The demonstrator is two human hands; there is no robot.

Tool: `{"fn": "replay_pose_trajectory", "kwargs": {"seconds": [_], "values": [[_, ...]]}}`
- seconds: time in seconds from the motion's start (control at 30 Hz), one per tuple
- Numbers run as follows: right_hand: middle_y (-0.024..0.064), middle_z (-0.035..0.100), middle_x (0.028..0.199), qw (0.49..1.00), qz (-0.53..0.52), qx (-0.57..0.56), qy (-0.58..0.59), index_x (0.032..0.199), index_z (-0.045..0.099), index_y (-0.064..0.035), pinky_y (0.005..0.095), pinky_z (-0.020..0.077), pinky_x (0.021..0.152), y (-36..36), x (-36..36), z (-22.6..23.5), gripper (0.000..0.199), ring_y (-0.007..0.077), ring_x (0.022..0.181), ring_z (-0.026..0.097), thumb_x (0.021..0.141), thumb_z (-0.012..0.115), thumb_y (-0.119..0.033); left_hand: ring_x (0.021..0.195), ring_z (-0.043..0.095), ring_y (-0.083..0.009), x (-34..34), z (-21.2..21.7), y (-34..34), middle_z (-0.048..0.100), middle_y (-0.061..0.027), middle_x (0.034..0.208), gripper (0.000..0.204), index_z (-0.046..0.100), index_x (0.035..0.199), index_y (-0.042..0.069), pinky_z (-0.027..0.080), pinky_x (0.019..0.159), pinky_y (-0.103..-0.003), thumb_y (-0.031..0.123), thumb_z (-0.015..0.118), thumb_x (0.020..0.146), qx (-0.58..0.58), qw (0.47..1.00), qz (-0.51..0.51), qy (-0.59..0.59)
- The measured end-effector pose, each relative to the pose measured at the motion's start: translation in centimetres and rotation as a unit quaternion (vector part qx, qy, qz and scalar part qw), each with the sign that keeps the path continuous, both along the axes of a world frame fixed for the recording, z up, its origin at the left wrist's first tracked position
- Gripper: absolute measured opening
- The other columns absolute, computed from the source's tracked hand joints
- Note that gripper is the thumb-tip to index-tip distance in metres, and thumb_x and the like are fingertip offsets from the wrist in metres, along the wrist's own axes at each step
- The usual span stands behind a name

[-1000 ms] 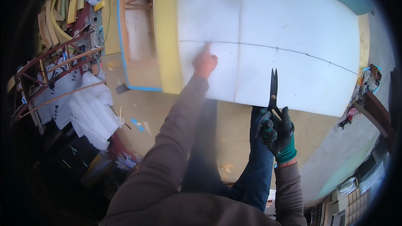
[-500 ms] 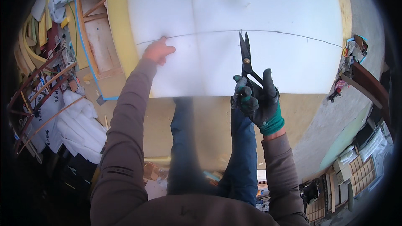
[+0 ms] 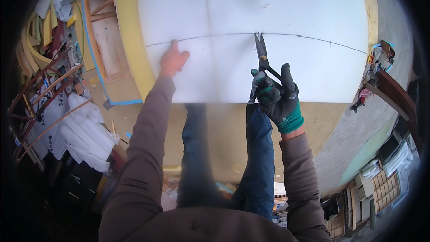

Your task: The person uses shears to cut a marked line on a white sheet placed on a blue and yellow workbench. They then pick up a large piece of white fiberglass mat, unfold it, and lay it over the workbench, smoothing it with both hands. The person repeats this process with a second piece of fiberglass, aligning and smoothing it over the first layer.

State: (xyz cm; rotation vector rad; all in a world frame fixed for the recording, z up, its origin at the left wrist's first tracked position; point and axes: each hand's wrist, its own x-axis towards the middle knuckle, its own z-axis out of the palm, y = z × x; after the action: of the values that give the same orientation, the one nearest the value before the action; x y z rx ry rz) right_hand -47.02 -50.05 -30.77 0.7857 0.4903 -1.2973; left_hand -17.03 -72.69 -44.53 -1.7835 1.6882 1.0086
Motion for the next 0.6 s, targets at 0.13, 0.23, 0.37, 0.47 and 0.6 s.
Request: {"fn": "replay_pose_trajectory", "kwargs": {"seconds": [0.13,0.23,0.37,0.47,0.6], "values": [[0.0163,0.074,0.11,0.999,0.028,-0.009,0.03,0.148,0.039,0.0175,0.0205,0.0581,0.063,-1.4,-1.5,-0.3,0.089,0.0144,0.073,0.07,0.104,0.068,-0.053,0.093,0.073,-0.0389,-0.8,1.6,4.4,0.076,-0.0209,0.099,0.069,0.047,0.152,0.005,0.058,0.087,-0.048,0.037,0.068,0.095,-0.13,0.99,0.006,0.054],[0.0175,0.074,0.111,1.0,0.02,-0.005,0.013,0.147,0.04,0.0184,0.0216,0.0604,0.067,-2.7,-2.2,-0.6,0.087,0.0147,0.074,0.07,0.102,0.072,-0.048,0.091,0.073,-0.0202,-6.6,3.2,7.5,0.076,-0.0093,0.099,0.055,0.062,0.142,0.007,0.058,0.084,-0.039,0.047,0.059,0.106,0.038,0.945,0.166,0.28],[0.0197,0.073,0.113,0.996,-0.048,0.016,-0.072,0.143,0.045,0.0193,0.0246,0.0623,0.071,-4.2,-2.6,-1.5,0.081,0.0145,0.075,0.068,0.101,0.076,-0.042,0.097,0.072,-0.0196,-16.6,4.3,9.3,0.076,-0.0101,0.105,0.05,0.07,0.118,0.0,0.057,0.084,-0.035,0.048,0.061,0.106,0.331,0.752,0.415,0.39],[0.0212,0.072,0.113,0.995,-0.064,0.023,-0.07,0.14,0.047,0.02,0.024,0.0629,0.07,-4.9,-3.1,-2.7,0.075,0.0172,0.08,0.07,0.101,0.076,-0.038,0.1,0.072,-0.0203,-20.2,3.7,8.6,0.076,-0.0118,0.109,0.048,0.072,0.118,-0.001,0.057,0.087,-0.034,0.044,0.062,0.106,0.394,0.685,0.421,0.445],[0.0215,0.072,0.114,0.994,-0.056,0.031,-0.093,0.136,0.05,0.0196,0.0251,0.0636,0.073,-5.4,-4.1,-5.1,0.068,0.0204,0.084,0.071,0.103,0.074,-0.035,0.099,0.073,-0.0217,-20.7,1.3,8.3,0.077,-0.0121,0.11,0.042,0.073,0.113,0.0,0.057,0.088,-0.034,0.04,0.06,0.107,0.415,0.664,0.433,0.446]]}}
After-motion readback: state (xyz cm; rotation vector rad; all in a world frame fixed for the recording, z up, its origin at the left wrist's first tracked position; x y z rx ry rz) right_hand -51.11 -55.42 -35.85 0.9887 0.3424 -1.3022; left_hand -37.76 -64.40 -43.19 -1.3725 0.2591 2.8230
